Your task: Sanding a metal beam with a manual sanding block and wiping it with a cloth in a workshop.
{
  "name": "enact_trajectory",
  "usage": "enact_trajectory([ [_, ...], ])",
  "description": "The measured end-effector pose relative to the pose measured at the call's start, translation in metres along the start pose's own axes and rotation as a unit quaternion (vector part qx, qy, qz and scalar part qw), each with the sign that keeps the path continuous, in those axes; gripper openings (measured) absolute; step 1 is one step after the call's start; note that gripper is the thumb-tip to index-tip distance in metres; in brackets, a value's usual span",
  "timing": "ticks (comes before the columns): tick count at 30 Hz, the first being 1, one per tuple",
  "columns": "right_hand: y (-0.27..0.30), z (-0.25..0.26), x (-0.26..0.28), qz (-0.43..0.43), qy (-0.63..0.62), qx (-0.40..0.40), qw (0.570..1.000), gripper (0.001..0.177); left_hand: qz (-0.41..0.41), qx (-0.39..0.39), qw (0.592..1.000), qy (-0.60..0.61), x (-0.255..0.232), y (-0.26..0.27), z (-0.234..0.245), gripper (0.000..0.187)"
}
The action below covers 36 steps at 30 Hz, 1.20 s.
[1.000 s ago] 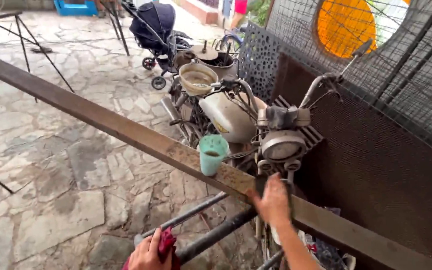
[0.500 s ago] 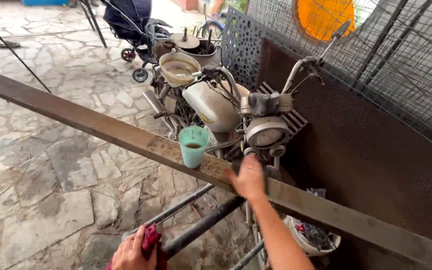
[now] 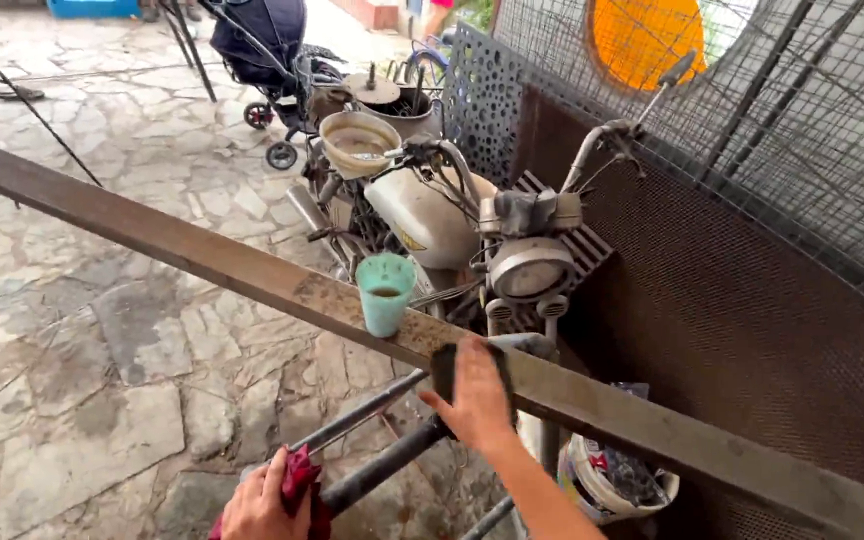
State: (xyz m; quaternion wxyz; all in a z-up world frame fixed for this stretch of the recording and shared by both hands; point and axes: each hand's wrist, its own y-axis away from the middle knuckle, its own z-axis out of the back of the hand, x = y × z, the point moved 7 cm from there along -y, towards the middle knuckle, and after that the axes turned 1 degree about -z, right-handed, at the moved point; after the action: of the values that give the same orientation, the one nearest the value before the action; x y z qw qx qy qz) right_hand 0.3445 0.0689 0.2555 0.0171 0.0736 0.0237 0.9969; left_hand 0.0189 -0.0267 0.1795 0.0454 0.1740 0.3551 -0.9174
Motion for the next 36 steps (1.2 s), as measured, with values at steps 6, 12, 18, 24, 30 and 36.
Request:
enact_trajectory([
  [6,-0.036,-0.004,-0.086,-0.093,0.128,-0.173,0.972,0.117,-0.022,-0.014,1.0,0.005,0.001,0.001,-0.001,0.063],
  [12,0.006,0.017,-0.013,0.003,-0.001,-0.013,1.0,0.121,-0.001,0.006,1.0,-0.01,0.004,0.001,-0.01,0.061],
  [18,-0.023,0.008,-0.12,-0.14,0.052,-0.112,0.982,0.123,-0.015,0.005,1.0,-0.024,-0.004,0.0,0.003,0.06],
  [24,0.019,0.006,-0.043,-0.047,0.015,-0.017,0.999,0.123,-0.013,-0.039,0.999,-0.005,0.001,0.002,-0.004,0.054],
  [30,0.001,0.012,-0.119,-0.179,0.028,-0.054,0.982,0.122,-0.012,-0.03,0.999,-0.008,-0.002,0.002,0.001,0.057],
  [36,0.007,-0.015,-0.115,-0.071,0.048,-0.142,0.986,0.111,-0.014,-0.01,1.0,0.003,0.006,0.002,-0.012,0.066],
])
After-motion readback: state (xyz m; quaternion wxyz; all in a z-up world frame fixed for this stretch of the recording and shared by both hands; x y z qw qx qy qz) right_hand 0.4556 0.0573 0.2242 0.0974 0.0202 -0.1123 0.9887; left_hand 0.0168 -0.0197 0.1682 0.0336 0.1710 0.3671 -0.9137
